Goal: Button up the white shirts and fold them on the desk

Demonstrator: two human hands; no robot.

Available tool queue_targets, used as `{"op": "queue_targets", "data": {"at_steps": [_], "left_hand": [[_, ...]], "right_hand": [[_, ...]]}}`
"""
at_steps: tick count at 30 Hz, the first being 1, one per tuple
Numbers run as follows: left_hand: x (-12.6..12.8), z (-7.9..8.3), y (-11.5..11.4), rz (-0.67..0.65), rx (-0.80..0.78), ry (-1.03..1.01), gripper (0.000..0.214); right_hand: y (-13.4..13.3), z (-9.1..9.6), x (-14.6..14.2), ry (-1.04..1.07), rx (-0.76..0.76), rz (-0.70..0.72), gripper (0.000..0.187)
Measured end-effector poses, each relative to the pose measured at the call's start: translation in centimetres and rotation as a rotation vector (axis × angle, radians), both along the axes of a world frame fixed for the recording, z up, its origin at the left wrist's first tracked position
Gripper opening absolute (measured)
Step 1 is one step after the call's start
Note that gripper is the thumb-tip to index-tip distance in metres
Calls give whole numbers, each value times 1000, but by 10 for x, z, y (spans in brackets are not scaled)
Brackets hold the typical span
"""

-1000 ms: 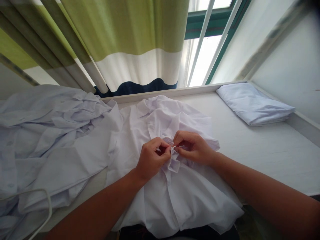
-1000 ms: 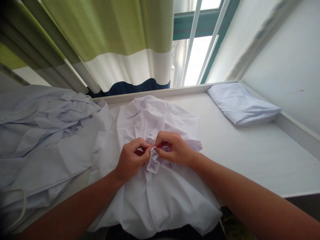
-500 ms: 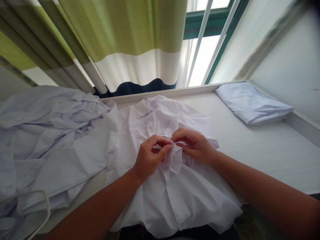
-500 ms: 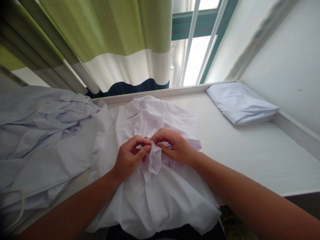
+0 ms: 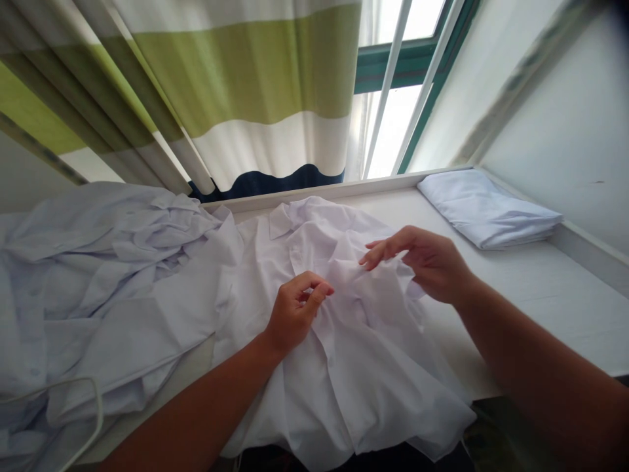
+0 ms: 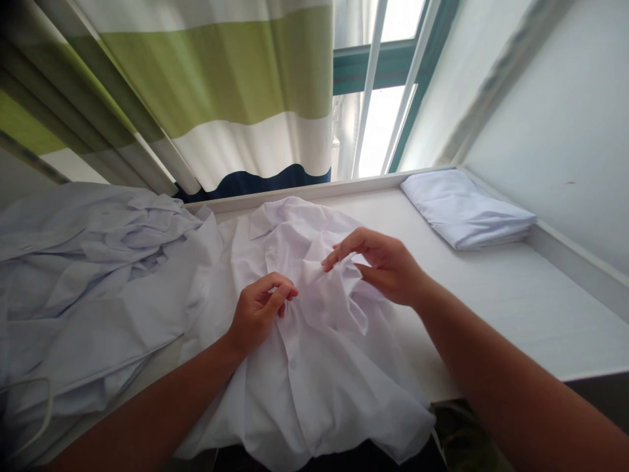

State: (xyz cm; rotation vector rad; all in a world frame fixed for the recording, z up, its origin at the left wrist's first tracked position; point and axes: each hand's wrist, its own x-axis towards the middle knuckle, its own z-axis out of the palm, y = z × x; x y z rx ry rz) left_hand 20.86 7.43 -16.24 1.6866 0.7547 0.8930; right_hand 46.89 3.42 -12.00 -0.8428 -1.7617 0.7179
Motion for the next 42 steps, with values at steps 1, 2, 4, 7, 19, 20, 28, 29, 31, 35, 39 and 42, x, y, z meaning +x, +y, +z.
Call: {"op": "queue_targets", "data": {"at_steps": [1, 2, 4, 7, 19, 20, 28, 29, 31, 35, 39, 42], "left_hand": [[-1, -1, 0, 6, 29, 5, 27], [-1, -1, 0, 16, 65, 10, 27], [-3, 2, -1, 51, 150, 20, 26], [-8, 20, 1, 89, 289, 42, 26], [-167, 106, 6, 368, 409, 955, 36], [-188, 98, 9, 430, 407, 1020, 40], [-266, 67, 22, 561, 307, 1308, 56], [-263, 70, 21, 573, 334, 1314, 47], [-252, 78, 15, 617, 435, 1258, 34], [-219, 102, -5, 546, 515, 918, 30], [-201, 118, -17, 502, 159, 722, 47], [-205, 121, -14, 329, -121, 601, 55]], "right_hand": [[-3, 7, 14, -58, 12, -23, 11], [-7, 12, 28, -144, 41, -67, 12], [-18, 16, 58, -349, 91, -189, 16], [-36, 5, 92, -722, -57, -251, 19], [-16, 31, 7, -914, 119, -208, 32], [-10, 34, -14, -882, 135, -138, 30], [38, 14, -179, -684, 98, 200, 54], [42, 10, -195, -656, 93, 222, 58], [46, 4, -225, -602, 95, 241, 71], [50, 3, -266, -542, 137, 130, 78], [55, 21, -264, -489, 157, -45, 15], [60, 39, -237, -282, 132, -155, 14]]}}
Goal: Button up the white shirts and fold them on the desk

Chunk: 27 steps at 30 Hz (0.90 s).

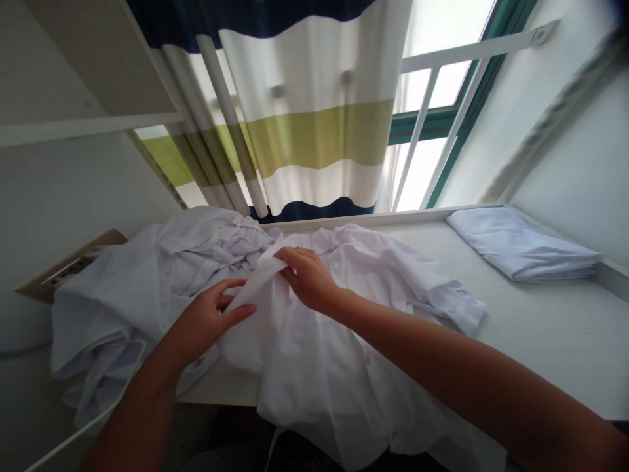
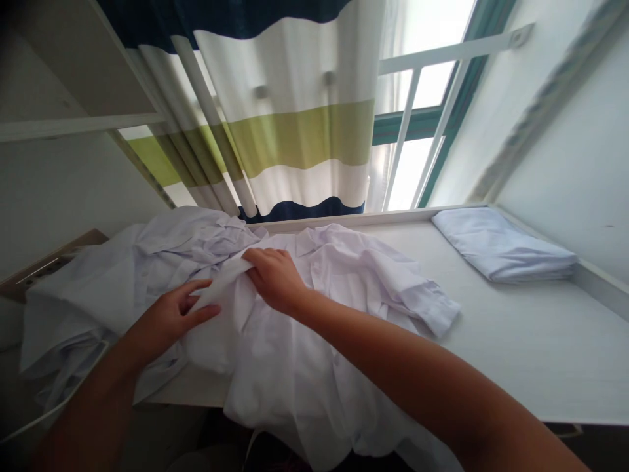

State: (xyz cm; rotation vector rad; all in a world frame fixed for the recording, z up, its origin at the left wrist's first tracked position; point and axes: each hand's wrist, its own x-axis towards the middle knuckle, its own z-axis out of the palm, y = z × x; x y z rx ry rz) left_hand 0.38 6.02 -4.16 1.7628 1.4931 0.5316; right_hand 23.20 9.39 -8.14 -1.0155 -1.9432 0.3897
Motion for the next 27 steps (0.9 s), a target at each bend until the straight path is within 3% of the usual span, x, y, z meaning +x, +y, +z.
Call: {"op": "queue_targets", "data": {"at_steps": [3, 5, 7, 9, 13, 17, 20, 22, 27], "left_hand": [[-9, -4, 6, -240, -163, -25, 37], [-13, -10, 8, -309, -205, -60, 32], [-13, -15, 7, -258, -237, -152, 31], [-11, -19, 4, -124, -257, -270, 35], [2, -14, -2, 121, -171, -424, 52], [32, -5, -3, 108, -168, -551, 48], [62, -3, 1, 43, -223, -654, 46], [84, -5, 5, 3, -260, -697, 42], [139, -16, 19, -101, -341, -819, 27]], "right_hand": [[8, 14, 38, 262, -29, -65, 17], [16, 20, 65, 371, -38, -156, 18], [23, 21, 89, 390, -42, -247, 18], [28, 17, 107, 304, -61, -292, 17], [26, -7, 121, -67, -155, -215, 21], [3, -28, 116, -346, -257, -88, 82], [-27, -23, 112, -334, -186, 18, 103], [-47, -15, 113, -252, -63, 121, 95], [-74, -14, 123, -66, 252, 224, 32]]}}
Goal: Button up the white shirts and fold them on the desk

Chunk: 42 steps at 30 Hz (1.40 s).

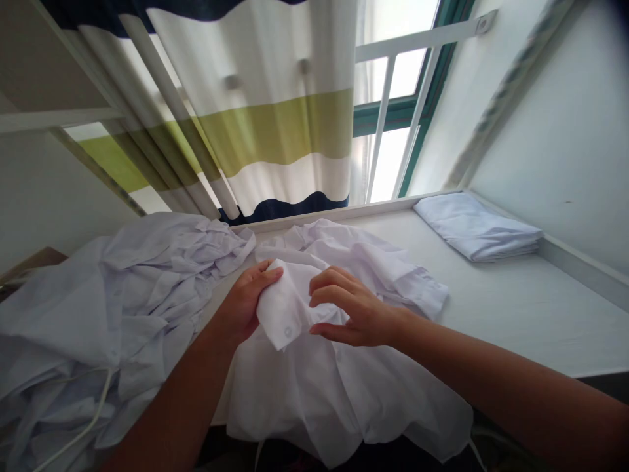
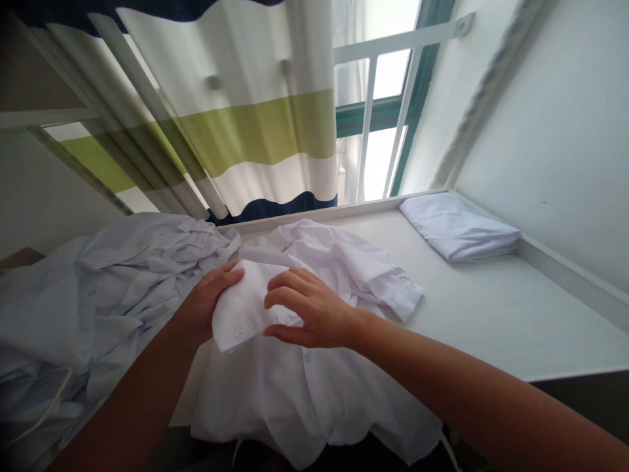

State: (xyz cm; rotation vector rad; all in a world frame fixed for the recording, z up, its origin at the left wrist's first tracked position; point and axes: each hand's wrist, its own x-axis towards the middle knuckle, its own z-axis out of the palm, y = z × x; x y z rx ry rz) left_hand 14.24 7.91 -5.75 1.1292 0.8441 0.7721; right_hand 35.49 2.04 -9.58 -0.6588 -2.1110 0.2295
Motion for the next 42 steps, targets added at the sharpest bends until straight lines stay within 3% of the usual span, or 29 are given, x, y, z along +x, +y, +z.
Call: {"op": "queue_targets", "data": {"at_steps": [3, 8, 10, 13, 15, 18, 21, 30, 35, 42], "left_hand": [[31, -11, 8, -78, -37, -70, 28], [67, -40, 14, -176, -114, -275, 69], [73, -54, 16, -135, -60, -321, 61], [76, -76, 18, -93, -6, -271, 38], [75, -87, 20, -79, -8, -221, 31], [74, -100, 24, -19, -12, -168, 28], [72, -106, 26, 23, 12, -98, 30], [65, -103, 26, -33, 18, -83, 26], [63, -103, 24, -141, 2, 33, 23], [66, -101, 20, 33, -58, -108, 19]], "right_hand": [[1, -14, 8, 69, -74, -47, 20], [13, -38, 21, 320, -329, -295, 22], [19, -47, 26, 435, -473, -357, 22], [26, -59, 33, 463, -620, -331, 33], [30, -65, 37, 340, -586, -347, 40], [33, -71, 41, 117, -411, -394, 39], [33, -73, 44, 42, -258, -455, 39], [32, -66, 46, 160, -157, -388, 8], [31, -64, 46, 246, -157, -446, 1], [25, -62, 45, 291, -63, -450, 5]]}}
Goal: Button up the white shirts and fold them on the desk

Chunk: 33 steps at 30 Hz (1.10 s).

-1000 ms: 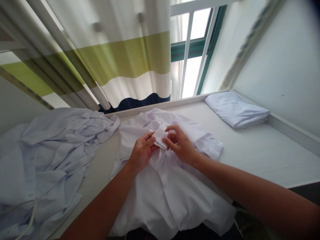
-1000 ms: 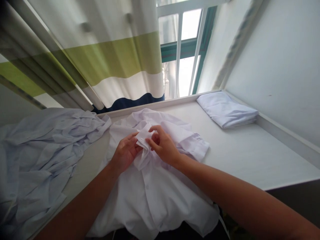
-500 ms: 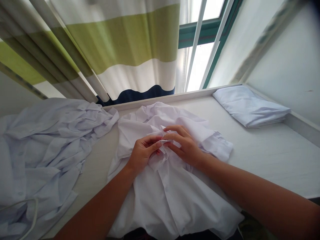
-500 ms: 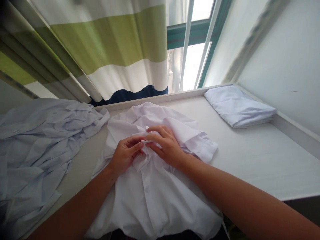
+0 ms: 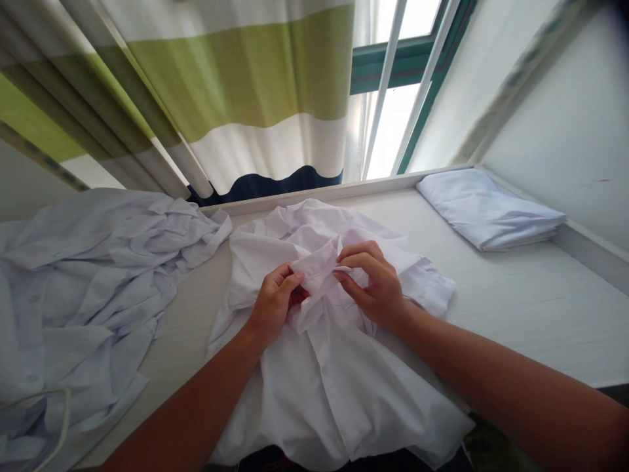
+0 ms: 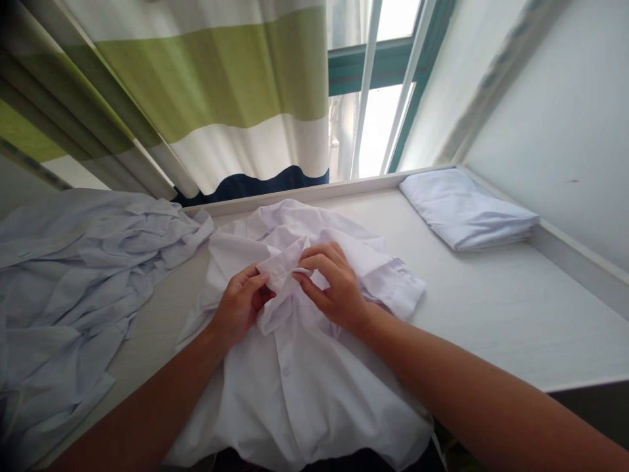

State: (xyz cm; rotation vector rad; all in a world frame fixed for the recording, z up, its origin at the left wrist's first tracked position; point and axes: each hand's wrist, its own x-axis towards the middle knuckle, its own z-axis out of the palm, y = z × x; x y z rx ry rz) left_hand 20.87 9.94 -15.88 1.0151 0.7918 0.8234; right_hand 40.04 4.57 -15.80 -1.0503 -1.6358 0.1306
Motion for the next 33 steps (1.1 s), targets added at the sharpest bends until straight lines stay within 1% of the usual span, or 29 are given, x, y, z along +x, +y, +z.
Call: {"op": "queue_targets", "data": {"at_steps": [4, 7, 10, 12, 14, 17, 20, 24, 26, 30, 33], "left_hand": [[0, 1, -2, 28, 46, -32, 20], [1, 3, -6, -10, 119, -14, 21], [1, 5, -10, -44, 243, 68, 27], [1, 5, -12, -39, 293, 154, 32], [0, 3, -12, -25, 297, 208, 33], [-2, 1, -9, -20, 261, 195, 31], [-2, 0, -8, -27, 215, 177, 32], [-1, 1, -8, -61, 163, 141, 34], [0, 1, -9, -49, 178, 147, 33], [2, 1, -10, 8, 260, 203, 32], [2, 0, -11, 13, 277, 215, 31]], "right_hand": [[1, -6, -2, -24, -123, 38, 9], [1, -8, -3, -20, -224, 96, 5], [1, -7, -3, 50, -308, 155, 5], [0, -6, -2, 115, -347, 204, 11], [0, -6, 0, 171, -394, 271, 18], [1, -6, 2, 225, -469, 337, 25], [1, -7, 1, 248, -496, 313, 26], [1, -8, -3, 236, -478, 236, 24], [0, -8, -5, 228, -472, 199, 24], [-1, -8, -8, 236, -482, 137, 18], [-1, -6, -8, 235, -495, 114, 16]]}}
